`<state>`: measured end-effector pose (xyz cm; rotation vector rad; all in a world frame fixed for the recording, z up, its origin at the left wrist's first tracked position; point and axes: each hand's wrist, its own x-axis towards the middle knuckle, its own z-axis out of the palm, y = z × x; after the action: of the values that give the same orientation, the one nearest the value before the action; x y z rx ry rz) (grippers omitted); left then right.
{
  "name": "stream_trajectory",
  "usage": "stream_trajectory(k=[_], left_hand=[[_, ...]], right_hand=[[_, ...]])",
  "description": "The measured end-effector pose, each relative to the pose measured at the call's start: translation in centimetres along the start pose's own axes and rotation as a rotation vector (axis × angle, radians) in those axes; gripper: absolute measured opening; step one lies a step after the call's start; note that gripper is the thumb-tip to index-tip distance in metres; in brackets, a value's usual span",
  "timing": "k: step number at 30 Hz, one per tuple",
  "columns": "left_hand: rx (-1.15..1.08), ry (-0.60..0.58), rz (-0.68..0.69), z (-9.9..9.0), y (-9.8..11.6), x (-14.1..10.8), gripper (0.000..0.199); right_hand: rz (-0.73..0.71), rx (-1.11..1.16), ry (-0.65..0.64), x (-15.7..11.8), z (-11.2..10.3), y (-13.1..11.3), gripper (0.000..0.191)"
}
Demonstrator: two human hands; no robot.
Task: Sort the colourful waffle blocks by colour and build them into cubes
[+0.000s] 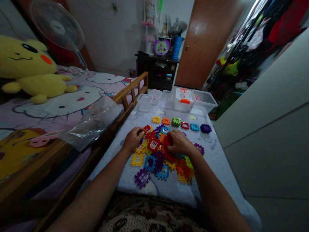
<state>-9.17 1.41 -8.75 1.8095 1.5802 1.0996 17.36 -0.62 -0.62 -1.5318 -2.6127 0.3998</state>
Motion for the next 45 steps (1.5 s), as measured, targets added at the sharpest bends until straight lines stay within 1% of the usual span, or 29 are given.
stream_trajectory(k=[4,6,10,15,21,26,28,36,41,45], left_hand=[[0.017,0.008,-0.001,-0.02,0.02,0.05,0.025],[0.022,0.007,-0.003,-0.03,0.02,0.06,0.024],[0.024,0.0,0.001,-0.01,-0.01,0.09,0.024],[0.019,0.001,-0.01,0.02,-0.04,0.11,0.022],[0.016,0.005,0.001,0.06,-0.11,0.13,0.022],[0.023,0.001,0.008,0.01,-0.09,0.13,0.022],[0.029,-0.002,0.003,-0.02,-0.07,0.14,0.022],[0.019,0.004,0.016,0.05,-0.22,0.15,0.022],[0.02,0.001,0.01,0.0,-0.1,0.15,0.021],[0.02,0.001,0.01,-0.06,0.09,0.14,0.021]], right_hand=[[-0.011,-0.015,-0.052,0.05,0.04,0.28,0.034],[-0.009,-0.018,-0.062,0.07,0.04,0.3,0.034],[-0.002,-0.026,-0.055,0.11,0.11,0.09,0.028],[0.016,-0.03,-0.022,0.07,0.41,-0.05,0.031],[0.027,0.01,0.021,-0.17,0.55,0.08,0.039],[0.002,0.028,-0.025,-0.32,0.38,0.28,0.055],[0.006,0.024,-0.038,-0.31,0.37,0.37,0.058],[0.01,0.001,-0.045,-0.15,0.49,0.26,0.048],[0.027,0.0,-0.006,-0.25,0.62,-0.01,0.049],[0.037,0.026,0.018,-0.25,0.73,0.29,0.049]])
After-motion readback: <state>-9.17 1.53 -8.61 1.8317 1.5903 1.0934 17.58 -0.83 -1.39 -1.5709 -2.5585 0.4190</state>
